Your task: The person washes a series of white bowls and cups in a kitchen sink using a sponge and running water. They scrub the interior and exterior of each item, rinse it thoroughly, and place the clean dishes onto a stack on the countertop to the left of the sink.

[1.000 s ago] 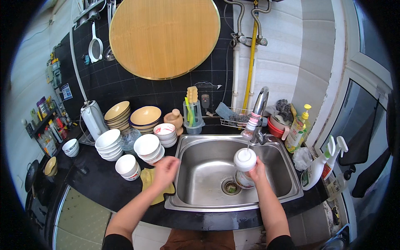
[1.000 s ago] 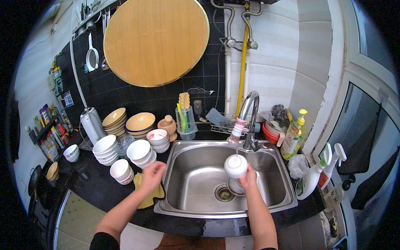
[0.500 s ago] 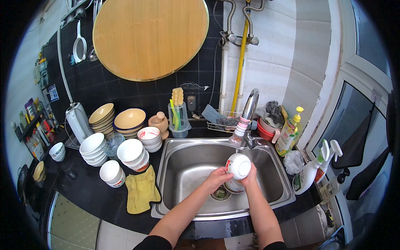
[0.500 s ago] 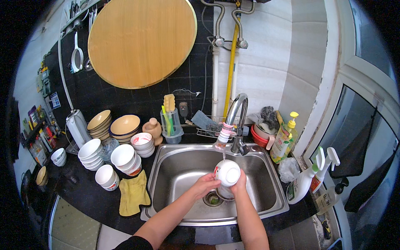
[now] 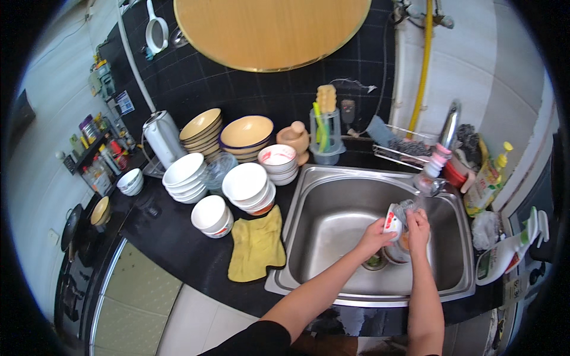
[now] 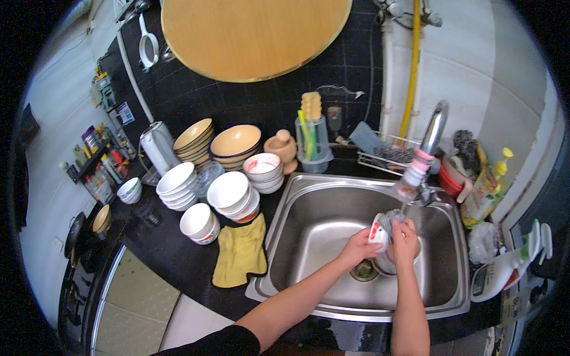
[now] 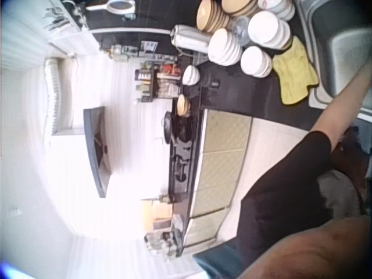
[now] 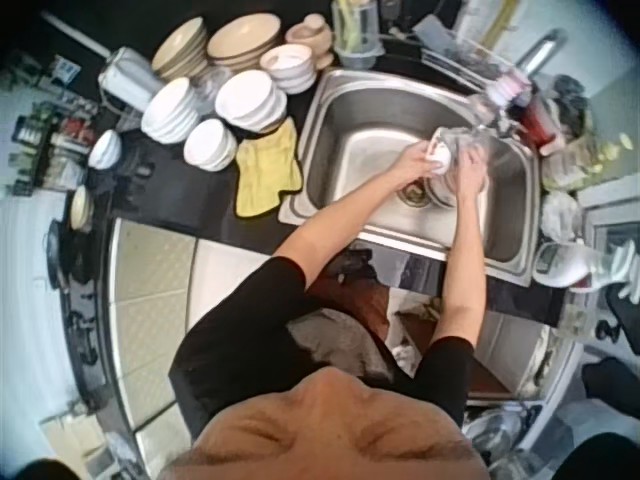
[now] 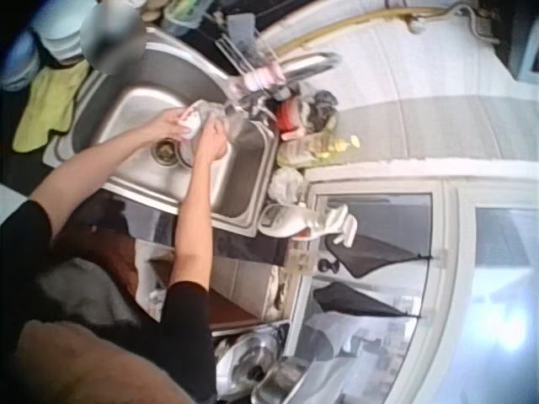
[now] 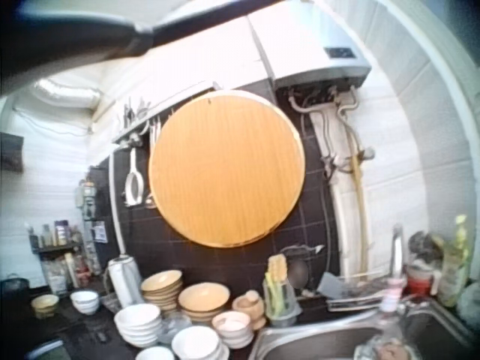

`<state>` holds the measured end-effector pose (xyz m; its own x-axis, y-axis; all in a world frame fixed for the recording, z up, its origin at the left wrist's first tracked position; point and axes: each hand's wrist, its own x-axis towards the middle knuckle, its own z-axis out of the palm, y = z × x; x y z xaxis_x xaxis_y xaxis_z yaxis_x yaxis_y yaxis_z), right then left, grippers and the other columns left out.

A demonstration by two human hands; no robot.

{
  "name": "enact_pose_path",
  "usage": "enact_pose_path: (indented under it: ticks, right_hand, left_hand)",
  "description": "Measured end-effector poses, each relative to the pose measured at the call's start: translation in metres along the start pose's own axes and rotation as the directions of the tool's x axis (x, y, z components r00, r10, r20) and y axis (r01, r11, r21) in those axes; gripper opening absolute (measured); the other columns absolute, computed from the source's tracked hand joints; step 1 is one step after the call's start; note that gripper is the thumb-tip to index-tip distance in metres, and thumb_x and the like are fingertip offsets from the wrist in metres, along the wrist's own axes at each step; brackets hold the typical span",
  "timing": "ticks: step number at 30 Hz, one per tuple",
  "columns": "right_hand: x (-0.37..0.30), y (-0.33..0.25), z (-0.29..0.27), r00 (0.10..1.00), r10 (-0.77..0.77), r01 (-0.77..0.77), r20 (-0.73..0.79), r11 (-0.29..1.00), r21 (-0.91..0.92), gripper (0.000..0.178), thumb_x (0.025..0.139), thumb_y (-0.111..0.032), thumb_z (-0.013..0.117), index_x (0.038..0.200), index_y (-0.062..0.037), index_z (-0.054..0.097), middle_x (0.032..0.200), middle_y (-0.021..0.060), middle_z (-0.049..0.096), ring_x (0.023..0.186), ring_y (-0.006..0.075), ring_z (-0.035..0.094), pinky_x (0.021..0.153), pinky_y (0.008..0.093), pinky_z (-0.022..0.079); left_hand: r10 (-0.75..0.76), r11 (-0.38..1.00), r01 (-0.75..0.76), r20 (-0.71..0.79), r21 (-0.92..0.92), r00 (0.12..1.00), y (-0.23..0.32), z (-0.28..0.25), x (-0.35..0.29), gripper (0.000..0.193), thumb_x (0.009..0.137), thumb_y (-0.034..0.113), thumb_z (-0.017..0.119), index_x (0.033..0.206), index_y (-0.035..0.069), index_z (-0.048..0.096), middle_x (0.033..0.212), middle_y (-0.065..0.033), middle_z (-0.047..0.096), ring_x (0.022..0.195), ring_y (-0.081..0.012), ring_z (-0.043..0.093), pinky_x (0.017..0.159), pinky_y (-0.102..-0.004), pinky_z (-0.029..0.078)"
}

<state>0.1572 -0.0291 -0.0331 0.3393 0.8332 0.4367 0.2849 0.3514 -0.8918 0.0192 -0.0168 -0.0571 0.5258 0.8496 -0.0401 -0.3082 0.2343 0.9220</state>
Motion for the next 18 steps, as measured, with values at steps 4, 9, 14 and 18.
enact_pose_path:
  ticks: [4,9,14,18]
  right_hand:
    - [-0.01,-0.026,0.015,0.955,-0.267,0.295,0.129,0.9,-0.322,0.019,0.07,-0.015,0.065,0.069,0.0003,0.053,0.074,0.0094,0.044,0.073,0.022,0.044,0.064,0.0316,0.035]
    - [-0.002,-0.029,0.008,0.971,-0.237,0.208,0.012,0.828,-0.52,0.021,0.075,-0.016,0.059,0.089,-0.0019,0.052,0.084,0.0123,0.049,0.082,0.0265,0.046,0.072,0.0351,0.037]
    - [0.017,0.059,-0.017,0.984,0.174,-0.176,-0.037,0.984,-0.043,0.042,0.086,-0.024,0.044,0.12,0.0011,0.042,0.122,0.0156,0.044,0.112,0.0268,0.042,0.094,0.0303,0.031]
    - [-0.007,0.0,0.013,0.954,-0.198,0.274,0.227,0.883,-0.381,0.038,0.082,-0.017,0.045,0.116,-0.0005,0.045,0.124,0.0165,0.041,0.117,0.0299,0.038,0.099,0.0337,0.027]
  left_hand:
    - [0.32,0.944,-0.32,0.016,0.083,0.947,-0.012,-0.005,0.01,0.03,0.076,0.004,0.06,0.103,0.003,0.049,0.096,-0.0022,0.056,0.086,-0.0092,0.053,0.075,-0.0242,0.044]
    - [0.165,0.945,-0.212,0.196,0.25,0.967,-0.018,0.006,0.0,0.032,0.074,-0.002,0.059,0.104,0.0,0.049,0.095,-0.0034,0.056,0.088,-0.0087,0.051,0.078,-0.0249,0.042]
    - [0.12,0.952,-0.173,0.212,0.253,0.97,-0.025,0.009,0.003,0.032,0.075,-0.002,0.059,0.105,0.0,0.049,0.095,-0.0038,0.056,0.088,-0.0096,0.052,0.077,-0.0257,0.043]
    - [0.239,0.937,-0.252,0.082,0.243,0.967,-0.022,-0.002,0.006,0.031,0.075,0.0,0.059,0.105,0.002,0.05,0.096,-0.0032,0.056,0.087,-0.0097,0.052,0.075,-0.0262,0.043]
